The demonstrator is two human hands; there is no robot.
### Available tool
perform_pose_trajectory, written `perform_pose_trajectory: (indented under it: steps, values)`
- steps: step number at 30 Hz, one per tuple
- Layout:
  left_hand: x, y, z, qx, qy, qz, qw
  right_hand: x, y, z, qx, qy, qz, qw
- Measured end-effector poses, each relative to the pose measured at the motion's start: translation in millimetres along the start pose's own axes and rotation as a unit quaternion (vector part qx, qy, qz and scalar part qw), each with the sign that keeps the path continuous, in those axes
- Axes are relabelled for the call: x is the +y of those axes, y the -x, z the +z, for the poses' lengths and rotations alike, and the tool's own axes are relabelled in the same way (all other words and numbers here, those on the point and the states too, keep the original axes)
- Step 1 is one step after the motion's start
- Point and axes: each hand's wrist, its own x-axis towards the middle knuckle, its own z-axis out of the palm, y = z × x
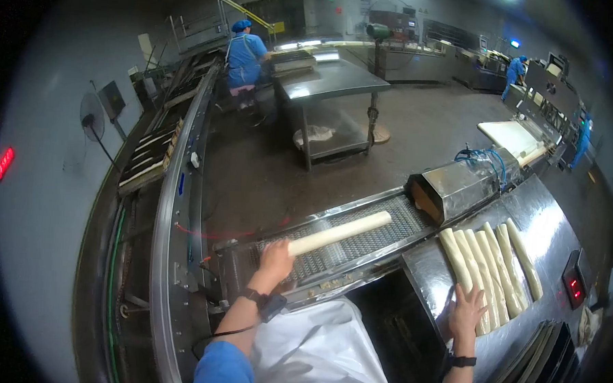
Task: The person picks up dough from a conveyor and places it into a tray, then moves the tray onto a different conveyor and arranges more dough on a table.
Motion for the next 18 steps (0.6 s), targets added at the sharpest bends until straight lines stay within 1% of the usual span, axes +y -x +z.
perform_pose_trajectory:
  steps: [1,2,4,6,10,12,13,15,16,17,18]
  values:
    - [-7.1,3.8,2.7,0.009,-0.017,-0.024,1.000,0.7,-6.8,-5.7,-0.047,0.006,0.016,0.999]
    - [-13.5,7.8,6.1,0.019,-0.033,-0.048,0.998,7.4,-13.7,-2.6,-0.047,0.002,0.020,0.999]
    - [-15.3,16.2,0.7,0.032,-0.054,-0.042,0.997,22.5,-27.3,3.8,-0.016,-0.009,-0.002,1.000]
    - [-15.9,24.2,-5.5,0.000,-0.051,-0.052,0.997,28.7,-37.1,-2.8,-0.026,-0.007,-0.011,1.000]
    - [-3.6,40.6,-19.2,-0.014,-0.021,-0.061,0.998,37.7,-57.8,4.5,-0.006,0.000,-0.013,1.000]
    - [-5.2,50.4,-10.6,0.025,0.002,-0.023,0.999,36.7,-57.7,0.7,0.002,-0.006,-0.012,1.000]
    - [-5.3,57.2,-10.1,0.009,-0.001,-0.004,1.000,34.6,-53.2,-3.8,0.018,-0.022,-0.017,0.999]
    - [2.4,69.9,-22.5,0.061,0.039,0.037,0.997,50.2,-53.2,9.6,0.037,-0.010,-0.043,0.998]
    - [12.9,74.9,-39.3,0.014,0.102,-0.012,0.995,55.5,-49.6,12.9,0.018,0.031,-0.044,0.998]
    - [14.9,80.7,-50.9,-0.024,0.106,-0.038,0.993,61.3,-41.4,15.2,0.033,0.028,-0.049,0.998]
    - [-9.0,92.7,-38.9,0.044,0.058,-0.002,0.997,70.2,-33.6,19.9,0.053,0.035,-0.060,0.996]
